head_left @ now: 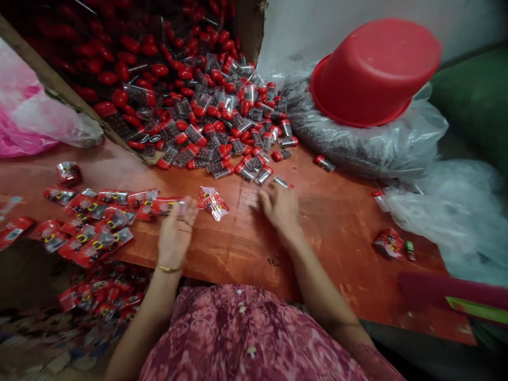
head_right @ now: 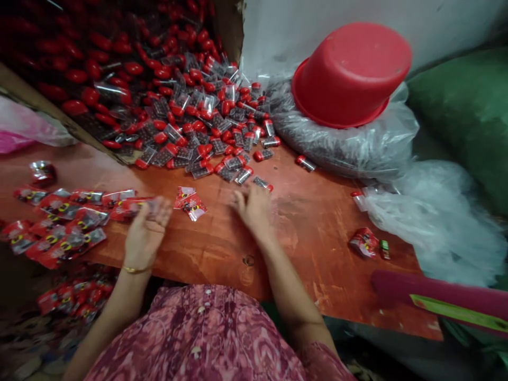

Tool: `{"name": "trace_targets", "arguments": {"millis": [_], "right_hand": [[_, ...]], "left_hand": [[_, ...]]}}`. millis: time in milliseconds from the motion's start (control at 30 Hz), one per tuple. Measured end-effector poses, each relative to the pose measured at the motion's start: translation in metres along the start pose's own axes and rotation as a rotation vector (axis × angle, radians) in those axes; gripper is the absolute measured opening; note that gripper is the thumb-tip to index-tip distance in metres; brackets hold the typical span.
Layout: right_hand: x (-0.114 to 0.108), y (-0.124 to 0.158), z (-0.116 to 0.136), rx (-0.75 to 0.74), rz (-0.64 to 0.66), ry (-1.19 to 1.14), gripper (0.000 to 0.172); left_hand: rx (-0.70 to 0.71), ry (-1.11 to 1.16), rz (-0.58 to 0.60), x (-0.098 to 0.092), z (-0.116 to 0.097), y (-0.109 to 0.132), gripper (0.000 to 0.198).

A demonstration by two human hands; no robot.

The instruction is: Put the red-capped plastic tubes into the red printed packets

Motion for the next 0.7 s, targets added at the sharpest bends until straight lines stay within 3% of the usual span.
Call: {"name": "trace_targets", "arguments": {"millis": [67, 133, 233, 367, 433, 533, 700], "right_hand": [[-0.007, -0.015, -0.026, -0.004, -0.022, 0.167, 0.031], [-0.004, -0.018, -0.04, -0.067, 0.034, 0.19, 0.032], [0.002, -0.001, -0.041, -0.21, 0.116, 0.137, 0.037], [0.001, 0.033, -0.026, -0.368, 0.184, 0.063, 0.045], [-0.004, 0.042, -0.018, -0.416, 0.158, 0.054, 0.044], [-0.011, 0.047, -0.004, -0.433, 0.078, 0.029, 0.035], [-0.008, 0.046, 0.03, -0.425, -0.011, -0.045, 0.02]], "left_hand": [[0.169, 0.122, -0.142, -0.023, -0.031, -0.01, 0.029], [0.232, 0.134, -0.184, -0.032, -0.042, -0.012, 0.039], [0.28, -0.202, -0.086, -0.013, -0.029, -0.006, 0.035], [0.699, -0.969, 0.214, 0.04, -0.006, 0.006, 0.023], [0.838, -1.223, 0.297, 0.053, 0.005, 0.005, 0.015], [0.895, -1.4, 0.311, 0.056, 0.013, -0.001, 0.012], [0.94, -1.427, 0.29, 0.054, 0.019, 0.0, 0.019]]}}
Point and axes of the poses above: each hand's wrist, its own y-axis away from the middle knuckle, its own x-axis out of the palm, z = x × y, the point moved 7 cm from there along -y, towards the middle knuckle, and after that the axes turned 8 degrees about -z, right-handed, at the moved point
